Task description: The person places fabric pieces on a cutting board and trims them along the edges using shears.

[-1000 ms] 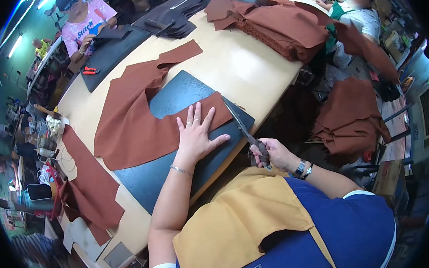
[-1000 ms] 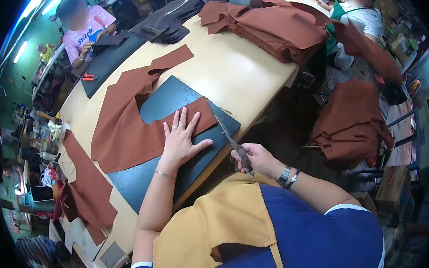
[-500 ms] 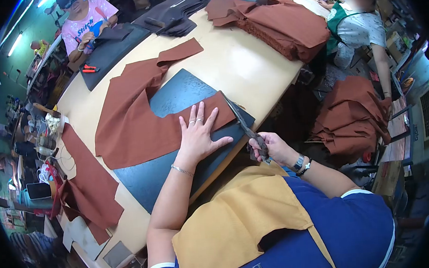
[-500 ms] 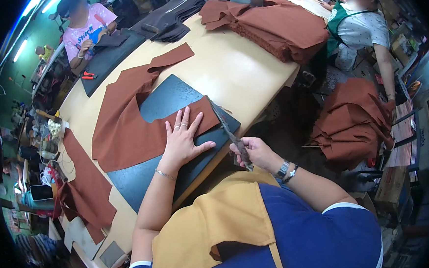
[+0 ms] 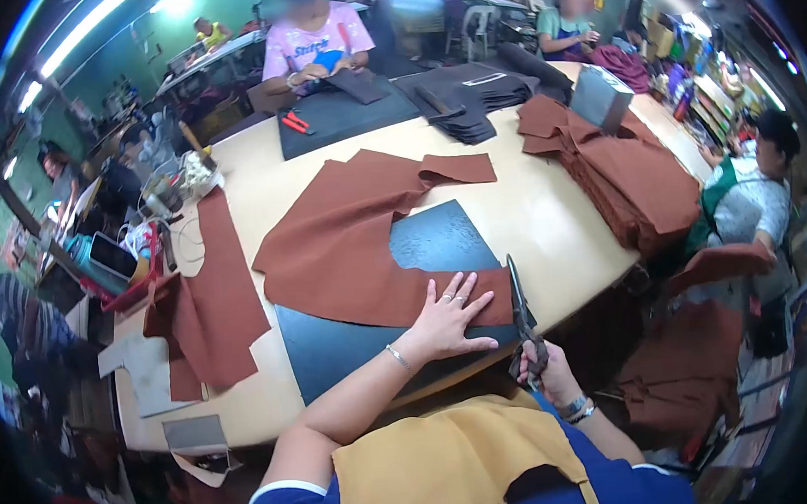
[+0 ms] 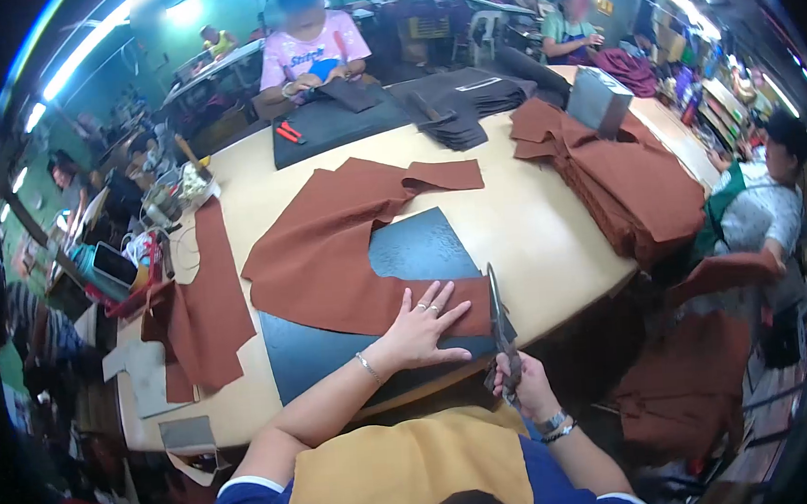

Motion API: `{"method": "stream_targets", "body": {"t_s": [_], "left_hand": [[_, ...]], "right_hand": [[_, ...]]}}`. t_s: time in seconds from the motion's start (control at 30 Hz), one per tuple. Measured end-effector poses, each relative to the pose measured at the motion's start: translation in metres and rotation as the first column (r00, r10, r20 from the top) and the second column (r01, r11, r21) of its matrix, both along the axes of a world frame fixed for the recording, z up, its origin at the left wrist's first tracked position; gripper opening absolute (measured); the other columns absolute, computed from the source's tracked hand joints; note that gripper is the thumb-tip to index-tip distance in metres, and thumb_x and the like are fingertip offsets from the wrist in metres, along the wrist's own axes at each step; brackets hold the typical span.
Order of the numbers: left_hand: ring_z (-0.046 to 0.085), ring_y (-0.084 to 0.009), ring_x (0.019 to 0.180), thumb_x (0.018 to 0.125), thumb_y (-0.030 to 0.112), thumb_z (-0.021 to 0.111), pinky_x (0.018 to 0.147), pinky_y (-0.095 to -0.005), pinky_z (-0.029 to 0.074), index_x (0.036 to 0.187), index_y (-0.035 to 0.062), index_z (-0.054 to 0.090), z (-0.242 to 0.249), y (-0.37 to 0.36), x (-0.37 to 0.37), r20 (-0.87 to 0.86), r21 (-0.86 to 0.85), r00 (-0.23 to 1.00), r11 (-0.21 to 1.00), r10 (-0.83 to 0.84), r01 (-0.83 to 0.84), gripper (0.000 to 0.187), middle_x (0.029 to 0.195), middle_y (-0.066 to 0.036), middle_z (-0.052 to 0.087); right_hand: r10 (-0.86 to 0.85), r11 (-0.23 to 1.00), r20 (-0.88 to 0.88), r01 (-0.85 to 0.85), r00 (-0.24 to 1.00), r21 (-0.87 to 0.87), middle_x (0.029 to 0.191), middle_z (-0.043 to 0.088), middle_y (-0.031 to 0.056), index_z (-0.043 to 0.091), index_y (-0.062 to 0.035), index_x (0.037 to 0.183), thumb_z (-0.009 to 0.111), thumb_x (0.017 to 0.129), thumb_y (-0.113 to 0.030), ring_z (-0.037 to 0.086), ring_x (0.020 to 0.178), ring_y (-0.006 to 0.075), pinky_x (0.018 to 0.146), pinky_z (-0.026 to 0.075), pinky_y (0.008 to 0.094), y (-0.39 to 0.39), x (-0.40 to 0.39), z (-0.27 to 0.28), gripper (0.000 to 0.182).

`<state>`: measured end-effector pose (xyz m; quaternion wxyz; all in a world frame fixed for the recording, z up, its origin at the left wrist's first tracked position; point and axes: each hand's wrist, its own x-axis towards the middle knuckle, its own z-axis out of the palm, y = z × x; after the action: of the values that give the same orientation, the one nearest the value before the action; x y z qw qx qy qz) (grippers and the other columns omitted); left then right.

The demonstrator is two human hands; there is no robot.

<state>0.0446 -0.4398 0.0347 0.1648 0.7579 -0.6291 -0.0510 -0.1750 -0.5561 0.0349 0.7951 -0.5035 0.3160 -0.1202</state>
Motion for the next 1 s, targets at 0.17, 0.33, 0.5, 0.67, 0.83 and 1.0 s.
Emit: {"method": "stream_targets", "body": {"t_s": [0.17, 0.33, 0.5, 0.67, 0.83, 1.0], "left_hand": [[0.008, -0.0418, 0.144, 0.089, 0.058, 0.048, 0.104, -0.0727, 0.008, 0.146, 0.0163, 0.033, 0.017, 0.04, 0.027, 0.035, 0.04, 0.832, 0.831, 0.553, -0.554, 0.073, 0.154, -0.024, 0.015], [0.009, -0.0377, 0.144, 0.082, 0.07, 0.049, 0.108, -0.0683, 0.006, 0.148, 0.0182, 0.031, -0.006, 0.109, 0.099, 0.117, 0.083, 0.704, 0.699, 0.701, -0.71, 0.086, 0.156, -0.02, 0.014], [0.013, -0.0352, 0.144, 0.081, 0.066, 0.056, 0.111, -0.0621, 0.011, 0.148, 0.0203, 0.03, 0.002, 0.162, 0.155, 0.2, 0.133, 0.815, 0.809, 0.544, -0.572, 0.085, 0.156, -0.015, 0.019], [0.015, -0.0364, 0.144, 0.077, 0.06, 0.064, 0.112, -0.0611, 0.014, 0.147, 0.0199, 0.032, 0.021, 0.163, 0.094, 0.155, 0.006, 0.898, 0.908, 0.412, -0.418, 0.087, 0.155, -0.013, 0.021], [0.028, -0.0347, 0.14, 0.076, 0.049, 0.07, 0.109, -0.0613, 0.022, 0.141, 0.019, 0.042, 0.03, 0.136, -0.023, 0.026, 0.119, 0.984, 0.977, 0.178, -0.179, 0.077, 0.152, -0.013, 0.029], [0.036, -0.0322, 0.135, 0.087, 0.029, 0.063, 0.106, -0.0552, 0.032, 0.136, 0.0223, 0.049, 0.01, 0.133, -0.048, 0.023, 0.076, 0.976, 0.973, 0.215, -0.216, 0.051, 0.148, -0.009, 0.037]], "right_hand": [[-0.05, 0.997, 0.085, 0.046, 0.995, 0.057, 0.069, 0.057, 0.005, 0.053, -0.0045, 0.085, 0.057, 0.094, -0.039, 0.058, 0.059, 0.0136, 0.057, 0.052, 0.0289, -0.009, -0.024, -0.012, 0.036], [0.006, 1.0, 0.064, -0.007, 0.998, 0.014, 0.069, 0.059, 0.0061, 0.055, -0.0025, 0.087, 0.057, 0.092, -0.046, 0.059, 0.059, 0.0149, 0.058, 0.052, 0.0305, -0.024, -0.039, -0.017, 0.044], [0.278, 0.957, 0.039, -0.274, 0.96, -0.092, 0.068, 0.059, 0.0079, 0.056, -0.0017, 0.086, 0.063, 0.086, -0.053, 0.06, 0.059, 0.016, 0.057, 0.052, 0.029, -0.045, -0.044, -0.008, 0.051], [0.516, 0.848, -0.129, -0.526, 0.847, -0.064, 0.069, 0.06, 0.0058, 0.057, -0.0035, 0.084, 0.073, 0.08, -0.047, 0.06, 0.059, 0.0137, 0.055, 0.049, 0.026, -0.06, -0.048, 0.022, 0.047], [0.671, 0.741, -0.142, -0.662, 0.728, 0.109, 0.07, 0.061, 0.0031, 0.058, -0.0041, 0.085, 0.075, 0.079, -0.042, 0.059, 0.061, 0.0115, 0.057, 0.047, 0.0231, -0.081, -0.059, 0.03, 0.042], [0.766, 0.636, -0.06, -0.739, 0.64, 0.222, 0.078, 0.061, 0.0033, 0.055, -0.0049, 0.087, 0.075, 0.079, -0.04, 0.059, 0.066, 0.0115, 0.058, 0.047, 0.0241, -0.089, -0.064, 0.03, 0.041]]}}
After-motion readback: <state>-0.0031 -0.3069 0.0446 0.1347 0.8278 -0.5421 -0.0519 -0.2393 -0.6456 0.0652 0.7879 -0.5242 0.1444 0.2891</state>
